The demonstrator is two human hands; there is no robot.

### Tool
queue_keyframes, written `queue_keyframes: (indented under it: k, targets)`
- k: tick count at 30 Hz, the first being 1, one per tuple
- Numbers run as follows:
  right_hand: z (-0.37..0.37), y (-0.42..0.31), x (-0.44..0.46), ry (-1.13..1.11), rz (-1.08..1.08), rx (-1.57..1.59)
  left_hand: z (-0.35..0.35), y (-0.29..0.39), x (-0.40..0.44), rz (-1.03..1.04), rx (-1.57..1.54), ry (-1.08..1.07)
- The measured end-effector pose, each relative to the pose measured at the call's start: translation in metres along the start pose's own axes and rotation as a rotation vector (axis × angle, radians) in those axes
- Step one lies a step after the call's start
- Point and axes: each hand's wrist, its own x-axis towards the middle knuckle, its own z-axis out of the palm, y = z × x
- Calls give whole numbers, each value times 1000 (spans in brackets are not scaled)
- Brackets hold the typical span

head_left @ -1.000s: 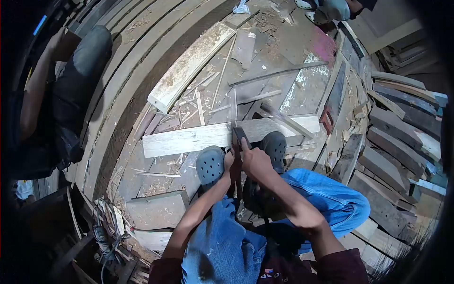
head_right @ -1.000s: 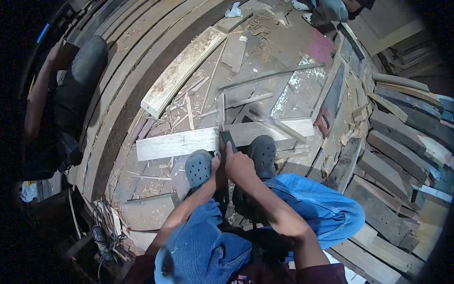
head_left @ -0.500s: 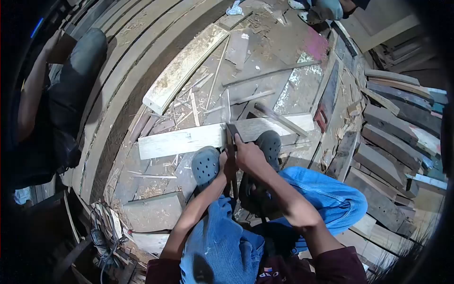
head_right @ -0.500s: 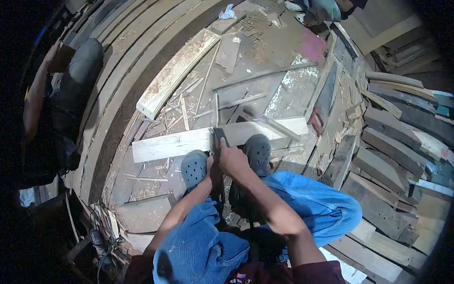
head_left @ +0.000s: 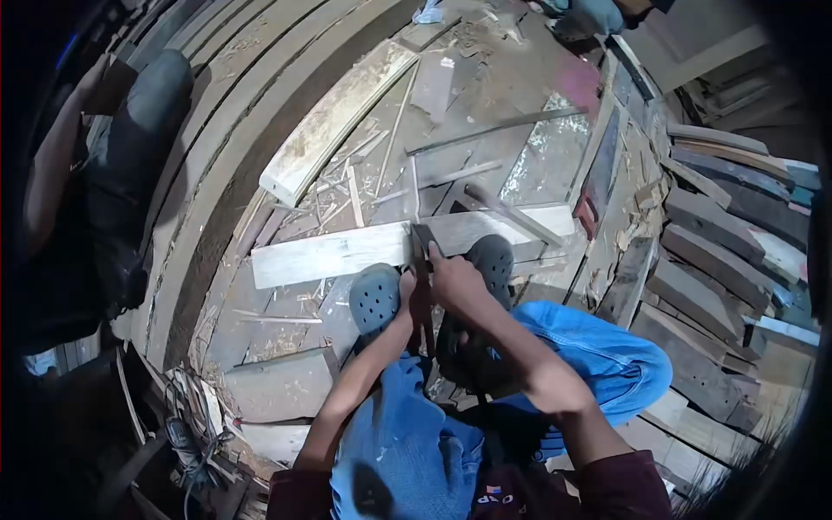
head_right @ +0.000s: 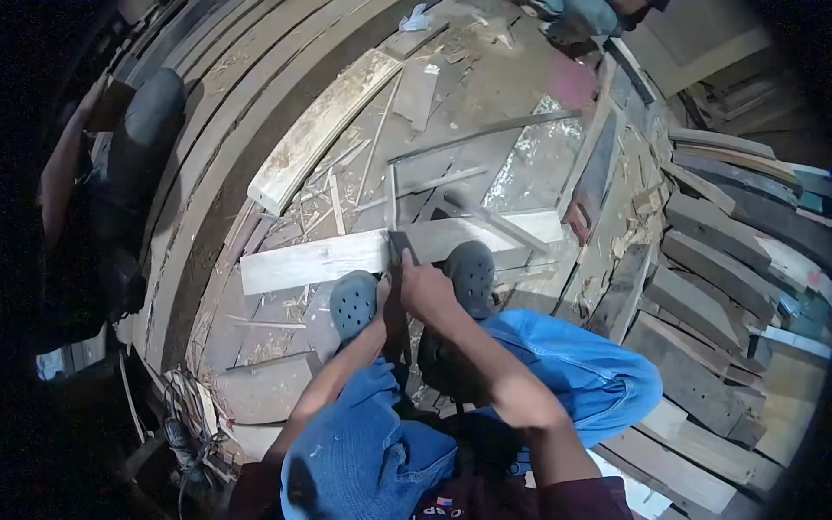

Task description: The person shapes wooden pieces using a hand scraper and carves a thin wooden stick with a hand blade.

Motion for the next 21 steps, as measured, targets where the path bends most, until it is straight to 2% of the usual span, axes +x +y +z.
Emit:
queue_keyframes:
  k: [3,6,10,21]
  targets:
    - [4,0,-10,12,34,-43,0,4,1,0,18,3]
    - [6,1,4,17,-11,20,-5,-3,-5,-2,26,1]
    - [10,-1,-11,114,-55,-79,-10,-1,-3,-1,27,-13]
    - [19,5,5,98,-34,-11,-8,-3,-4,16,161,-31]
